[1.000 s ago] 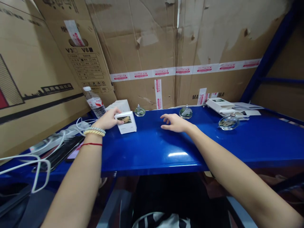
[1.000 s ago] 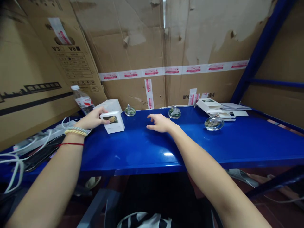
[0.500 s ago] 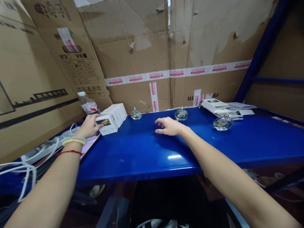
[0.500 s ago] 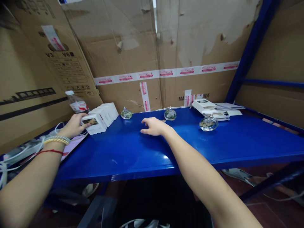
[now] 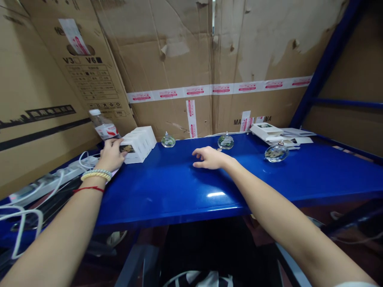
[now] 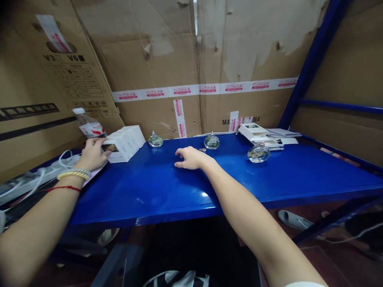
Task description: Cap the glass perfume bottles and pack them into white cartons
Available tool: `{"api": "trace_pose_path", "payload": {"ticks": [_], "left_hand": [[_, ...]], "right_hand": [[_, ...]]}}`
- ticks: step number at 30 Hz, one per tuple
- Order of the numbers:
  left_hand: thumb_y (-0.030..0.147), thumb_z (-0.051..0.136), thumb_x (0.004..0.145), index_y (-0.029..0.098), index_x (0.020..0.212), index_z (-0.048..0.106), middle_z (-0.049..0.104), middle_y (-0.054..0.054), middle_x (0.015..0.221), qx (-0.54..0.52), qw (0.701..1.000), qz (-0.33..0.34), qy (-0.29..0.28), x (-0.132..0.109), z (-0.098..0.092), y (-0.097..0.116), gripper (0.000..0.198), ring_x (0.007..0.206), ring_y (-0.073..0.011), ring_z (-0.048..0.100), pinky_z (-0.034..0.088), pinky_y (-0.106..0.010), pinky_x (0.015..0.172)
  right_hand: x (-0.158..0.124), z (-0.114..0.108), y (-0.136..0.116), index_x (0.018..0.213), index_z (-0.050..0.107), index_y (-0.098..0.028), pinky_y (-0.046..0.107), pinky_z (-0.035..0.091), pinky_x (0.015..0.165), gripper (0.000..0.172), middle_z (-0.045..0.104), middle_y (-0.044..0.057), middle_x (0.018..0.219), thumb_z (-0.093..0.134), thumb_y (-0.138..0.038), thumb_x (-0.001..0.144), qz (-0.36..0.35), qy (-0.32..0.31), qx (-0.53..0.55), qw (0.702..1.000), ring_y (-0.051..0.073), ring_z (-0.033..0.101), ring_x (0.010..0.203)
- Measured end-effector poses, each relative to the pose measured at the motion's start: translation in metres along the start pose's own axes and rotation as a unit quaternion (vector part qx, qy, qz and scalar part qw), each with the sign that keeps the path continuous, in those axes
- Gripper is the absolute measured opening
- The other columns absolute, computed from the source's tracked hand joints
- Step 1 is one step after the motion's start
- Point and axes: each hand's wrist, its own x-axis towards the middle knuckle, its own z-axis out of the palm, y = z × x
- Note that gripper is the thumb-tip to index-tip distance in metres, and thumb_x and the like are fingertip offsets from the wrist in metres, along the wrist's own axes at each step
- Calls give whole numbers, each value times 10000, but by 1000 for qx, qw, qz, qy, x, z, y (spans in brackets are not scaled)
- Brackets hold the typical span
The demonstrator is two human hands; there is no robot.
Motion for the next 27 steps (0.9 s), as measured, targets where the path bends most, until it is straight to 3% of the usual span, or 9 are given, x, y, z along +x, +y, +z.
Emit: {"api": "trace_pose_path", "payload": {"ticks": [5,9,13,16,19,22,24,27], "left_hand": [[426,518,782,176,1459,240,244,-194,1516,33,999,-8,-24,-8,-10,9,773,1413,-400,280,290,-599,1134],[480,589,733,178,1483,175,103,-210,1554,9,999,-36,-1,-15,-19,28,908,1435,-458,187,245,-606,1151],[459,604,718,183,1466,229,59,-198,1556,-19,999,4,25,-19,-26,67,882,1459,-455,111,198,-591,1180],[449,615,717,205,1428,317,69,-191,1556,-48,997,65,9,-20,-26,106,809,1464,-444,132,230,-606,1171],[435,611,730,216,1376,416,118,-175,1556,-69,984,151,-58,-22,-17,143,710,1460,-441,164,259,-607,1163],[421,606,744,251,1344,471,184,-150,1559,-72,957,245,-138,-26,2,171,638,1450,-424,209,242,-626,1158],[391,612,742,249,1310,510,230,-154,1550,-71,935,298,-178,-29,16,182,594,1441,-410,239,244,-624,1154],[335,571,774,214,1239,566,346,-163,1492,-67,914,342,-208,-34,35,190,481,1392,-376,335,318,-580,1124]], "right_hand": [[3,4,4,1243,601,-149,291,478,804,493,682,121,1118,637,-386,813,-13,9,3,1000,191,637,904],[4,7,5,1209,614,-133,328,474,892,446,676,138,1122,630,-339,814,-42,48,9,998,210,627,984],[0,-1,-1,1048,682,-149,321,470,909,285,696,102,1066,567,-227,800,-75,137,4,988,196,633,978],[-7,-23,-2,889,705,-164,291,487,837,230,724,59,934,532,-151,738,-63,245,50,966,167,645,866],[-17,-60,8,777,700,-161,275,493,726,188,712,39,784,523,-171,714,3,368,97,925,140,617,704],[-32,-101,40,741,708,-150,300,485,730,166,698,54,749,560,-190,680,111,438,22,892,158,606,698],[-44,-123,72,762,724,-148,309,468,745,171,695,77,766,584,-192,675,218,413,-50,883,170,607,723],[-64,-141,124,840,747,-158,306,419,692,206,696,126,841,620,-251,708,369,308,-128,867,165,588,730]]}}
